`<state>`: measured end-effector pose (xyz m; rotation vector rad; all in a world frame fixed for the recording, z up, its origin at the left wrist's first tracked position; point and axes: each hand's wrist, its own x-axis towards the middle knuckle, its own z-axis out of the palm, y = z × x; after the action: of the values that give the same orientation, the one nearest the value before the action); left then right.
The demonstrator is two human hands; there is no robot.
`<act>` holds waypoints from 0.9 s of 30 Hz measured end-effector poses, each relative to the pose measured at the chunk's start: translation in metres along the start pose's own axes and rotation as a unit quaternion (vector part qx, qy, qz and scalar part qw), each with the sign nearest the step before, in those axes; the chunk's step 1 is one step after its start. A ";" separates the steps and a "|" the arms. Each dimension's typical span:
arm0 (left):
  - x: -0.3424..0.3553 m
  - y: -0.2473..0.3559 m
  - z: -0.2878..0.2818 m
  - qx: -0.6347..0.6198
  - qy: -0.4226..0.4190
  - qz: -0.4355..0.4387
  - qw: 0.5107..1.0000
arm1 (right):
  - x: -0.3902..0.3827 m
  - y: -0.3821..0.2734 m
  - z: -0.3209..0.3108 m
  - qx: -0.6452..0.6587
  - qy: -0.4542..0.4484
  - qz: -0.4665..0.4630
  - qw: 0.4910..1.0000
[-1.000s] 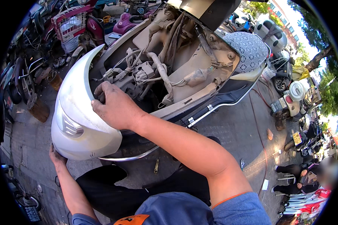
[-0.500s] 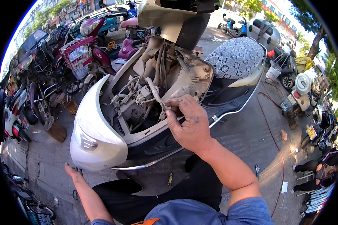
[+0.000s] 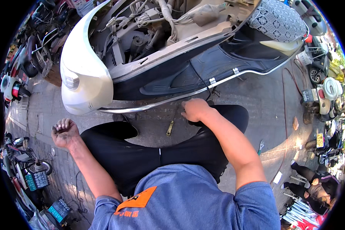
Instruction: The person removes screws from the front fairing of a scooter using a screwdriver and then detaches the plastic panel by hand to reveal the internal wiring.
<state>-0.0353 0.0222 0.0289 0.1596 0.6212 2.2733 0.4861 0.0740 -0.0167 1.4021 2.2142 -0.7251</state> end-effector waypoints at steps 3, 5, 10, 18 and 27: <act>-0.009 -0.032 -0.006 0.064 0.009 0.051 0.997 | 0.068 0.001 0.041 -0.040 -0.116 -0.019 0.992; -0.013 -0.036 0.000 0.049 0.016 0.035 0.998 | 0.105 -0.004 0.091 -0.039 -0.154 -0.045 0.986; -0.026 -0.045 0.012 0.085 0.085 0.060 0.991 | 0.205 0.015 0.281 -0.129 -0.191 -0.095 0.968; -0.022 -0.028 0.006 0.081 0.134 0.051 0.986 | 0.283 -0.054 0.298 -0.168 -0.271 -0.063 0.945; -0.016 -0.027 0.007 0.117 0.113 0.010 0.987 | 0.271 -0.080 0.289 -0.137 -0.290 -0.084 0.944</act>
<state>-0.0049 0.0297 0.0232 0.0215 1.0105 2.2493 0.3244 0.0521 -0.3862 0.7447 1.8793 -0.7357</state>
